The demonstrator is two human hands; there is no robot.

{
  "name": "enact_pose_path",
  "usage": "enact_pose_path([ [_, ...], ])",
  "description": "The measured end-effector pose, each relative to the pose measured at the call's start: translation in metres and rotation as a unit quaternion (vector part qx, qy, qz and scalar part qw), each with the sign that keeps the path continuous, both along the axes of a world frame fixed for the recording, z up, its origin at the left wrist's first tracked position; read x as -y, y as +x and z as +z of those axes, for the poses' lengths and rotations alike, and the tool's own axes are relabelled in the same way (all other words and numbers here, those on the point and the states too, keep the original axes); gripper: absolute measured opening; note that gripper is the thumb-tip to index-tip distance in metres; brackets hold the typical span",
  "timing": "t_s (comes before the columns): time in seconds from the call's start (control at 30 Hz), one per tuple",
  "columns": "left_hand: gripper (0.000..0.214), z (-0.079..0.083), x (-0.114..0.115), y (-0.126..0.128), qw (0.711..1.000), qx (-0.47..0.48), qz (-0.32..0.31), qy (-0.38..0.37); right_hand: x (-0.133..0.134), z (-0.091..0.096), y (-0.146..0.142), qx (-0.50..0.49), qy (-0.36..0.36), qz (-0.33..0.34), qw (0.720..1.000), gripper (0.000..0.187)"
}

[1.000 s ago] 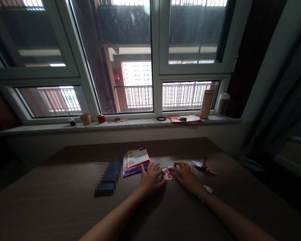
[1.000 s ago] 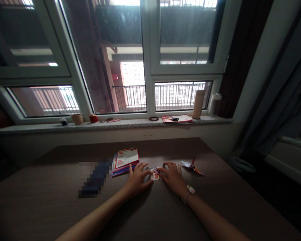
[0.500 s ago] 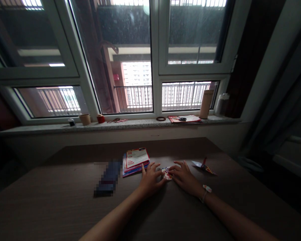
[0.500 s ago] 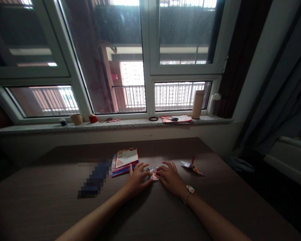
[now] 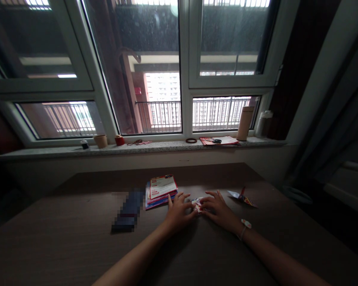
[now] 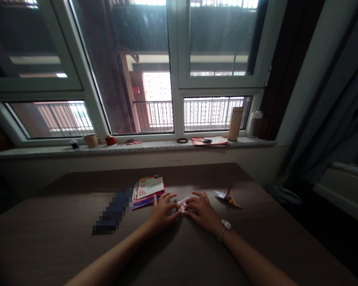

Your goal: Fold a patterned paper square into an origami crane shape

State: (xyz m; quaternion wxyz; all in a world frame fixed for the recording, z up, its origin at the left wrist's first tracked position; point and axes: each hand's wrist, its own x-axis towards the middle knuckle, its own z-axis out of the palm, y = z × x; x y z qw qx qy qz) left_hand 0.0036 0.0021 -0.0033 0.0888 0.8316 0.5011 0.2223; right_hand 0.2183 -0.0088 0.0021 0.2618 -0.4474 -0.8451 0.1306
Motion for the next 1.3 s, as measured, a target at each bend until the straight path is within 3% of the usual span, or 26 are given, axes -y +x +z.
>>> enact_pose_path([
  [0.57,0.021,-0.003,-0.003,0.0,0.999,0.013,0.008,0.039,-0.001,-0.001,0.0,-0.025,-0.018,0.021,0.999,0.015],
  [0.8,0.02,0.003,0.002,0.001,0.999,0.016,0.005,0.047,-0.003,-0.004,0.0,-0.052,-0.04,0.02,0.998,0.017],
  [1.07,0.031,0.001,0.002,0.0,1.0,-0.01,0.004,0.008,-0.009,-0.006,0.002,-0.075,-0.084,0.015,0.994,0.021],
  [1.3,0.026,-0.001,-0.001,-0.001,1.0,-0.002,0.021,-0.014,-0.014,-0.013,0.004,-0.09,-0.054,-0.044,0.994,0.022],
])
